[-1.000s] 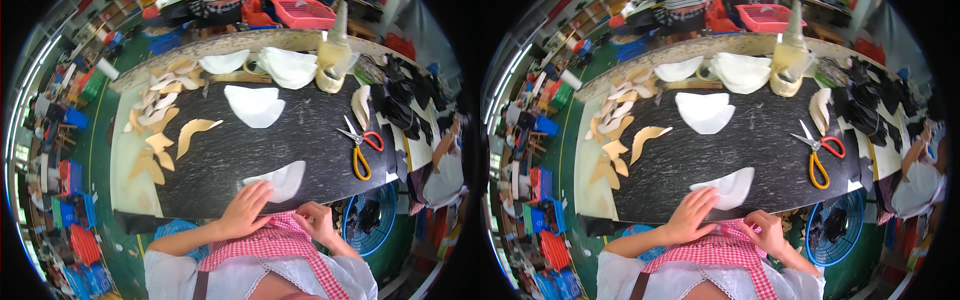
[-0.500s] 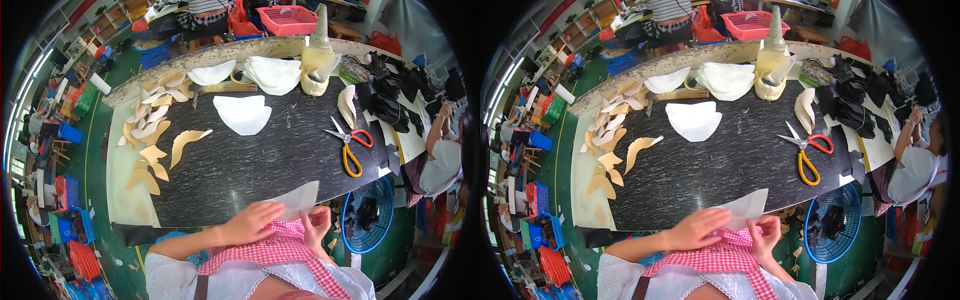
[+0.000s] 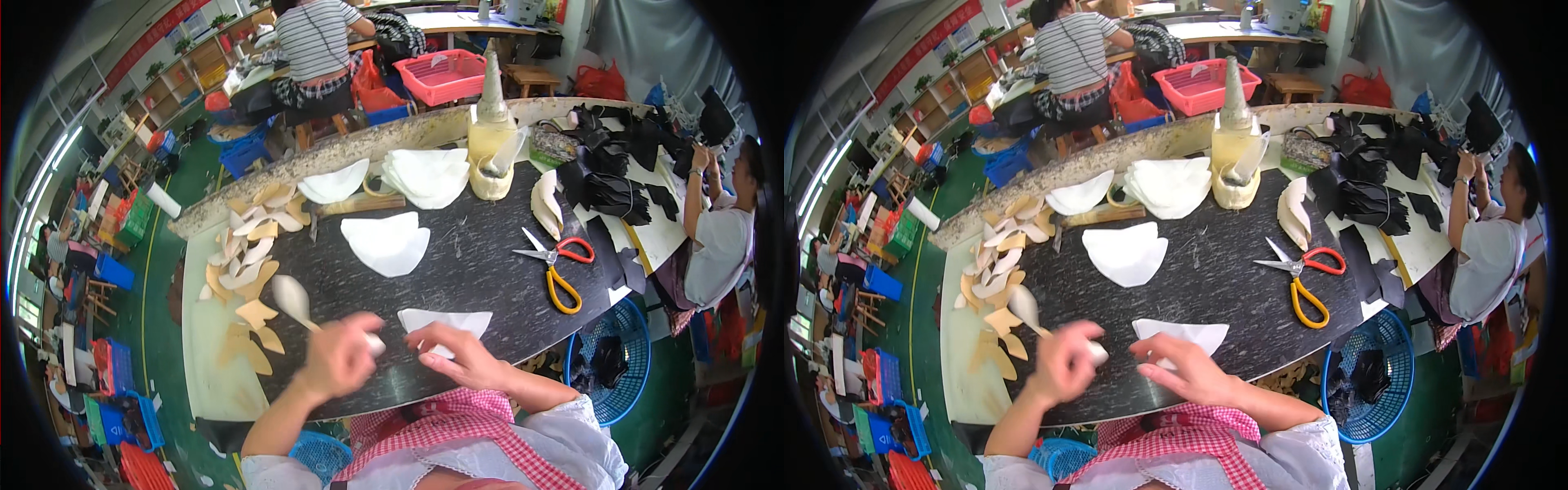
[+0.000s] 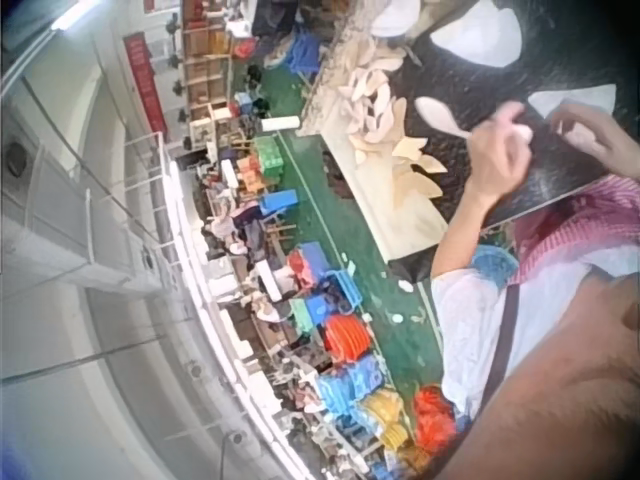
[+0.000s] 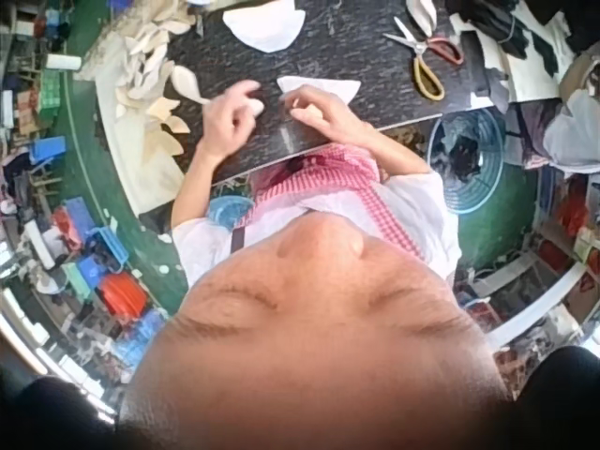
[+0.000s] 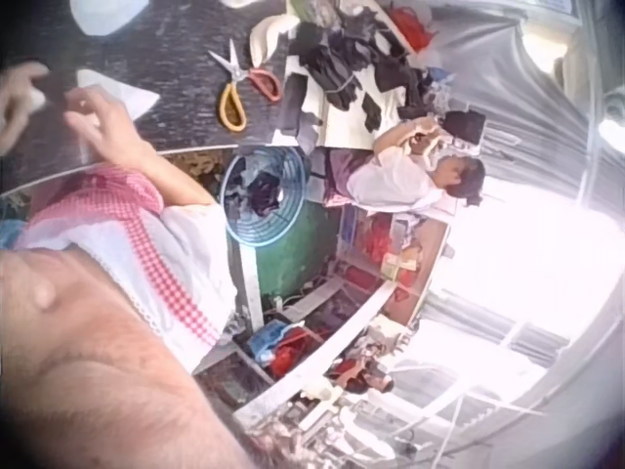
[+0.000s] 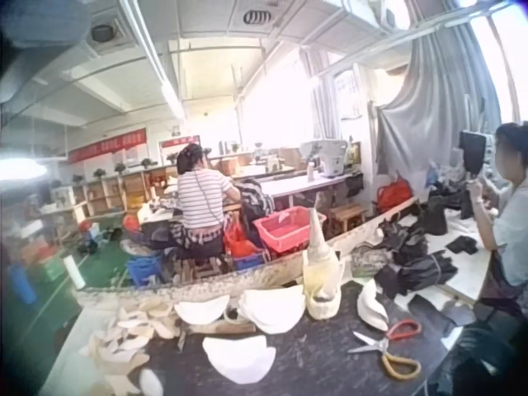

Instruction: Manually applying adhesive to small white shoe components using a wooden applicator stick.

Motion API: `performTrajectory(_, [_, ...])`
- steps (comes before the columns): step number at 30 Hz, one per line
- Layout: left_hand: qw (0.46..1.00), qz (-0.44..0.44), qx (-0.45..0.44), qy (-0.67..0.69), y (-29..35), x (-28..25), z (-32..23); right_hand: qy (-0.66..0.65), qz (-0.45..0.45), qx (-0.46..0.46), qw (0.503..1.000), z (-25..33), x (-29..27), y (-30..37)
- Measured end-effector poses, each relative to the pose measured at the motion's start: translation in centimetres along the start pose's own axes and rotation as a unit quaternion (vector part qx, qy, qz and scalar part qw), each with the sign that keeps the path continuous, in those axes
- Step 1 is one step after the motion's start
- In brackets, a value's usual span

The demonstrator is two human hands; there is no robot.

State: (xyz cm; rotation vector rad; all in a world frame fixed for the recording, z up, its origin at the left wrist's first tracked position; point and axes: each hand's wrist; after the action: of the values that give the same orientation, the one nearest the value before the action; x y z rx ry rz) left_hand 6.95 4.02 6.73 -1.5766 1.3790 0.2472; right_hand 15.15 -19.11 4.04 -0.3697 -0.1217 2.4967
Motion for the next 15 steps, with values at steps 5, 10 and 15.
performTrajectory(5, [0.994,0.097,0.034,0.045,0.6,2.4,-2.7,-0.118,0.147,0.065,0.980,0.2,0.0,-0.5])
performTrajectory(10, [0.994,0.074,0.072,0.034,0.1,3.1,-3.0,-0.097,0.138,0.059,0.984,0.3,-0.7,0.0])
performTrajectory(15, [0.996,0.046,0.047,0.064,-0.3,2.5,-2.9,-0.095,0.093,0.016,0.991,0.6,-0.5,0.0])
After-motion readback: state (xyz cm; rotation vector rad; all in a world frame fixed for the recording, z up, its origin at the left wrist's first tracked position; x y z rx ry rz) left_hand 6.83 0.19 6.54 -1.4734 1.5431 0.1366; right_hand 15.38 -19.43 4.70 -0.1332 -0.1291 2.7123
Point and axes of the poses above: each hand's wrist, its own y-axis away from the middle knuckle, its own x-axis out of the palm, z = x × y, and after that the axes turned 2 degrees about -y, right-handed
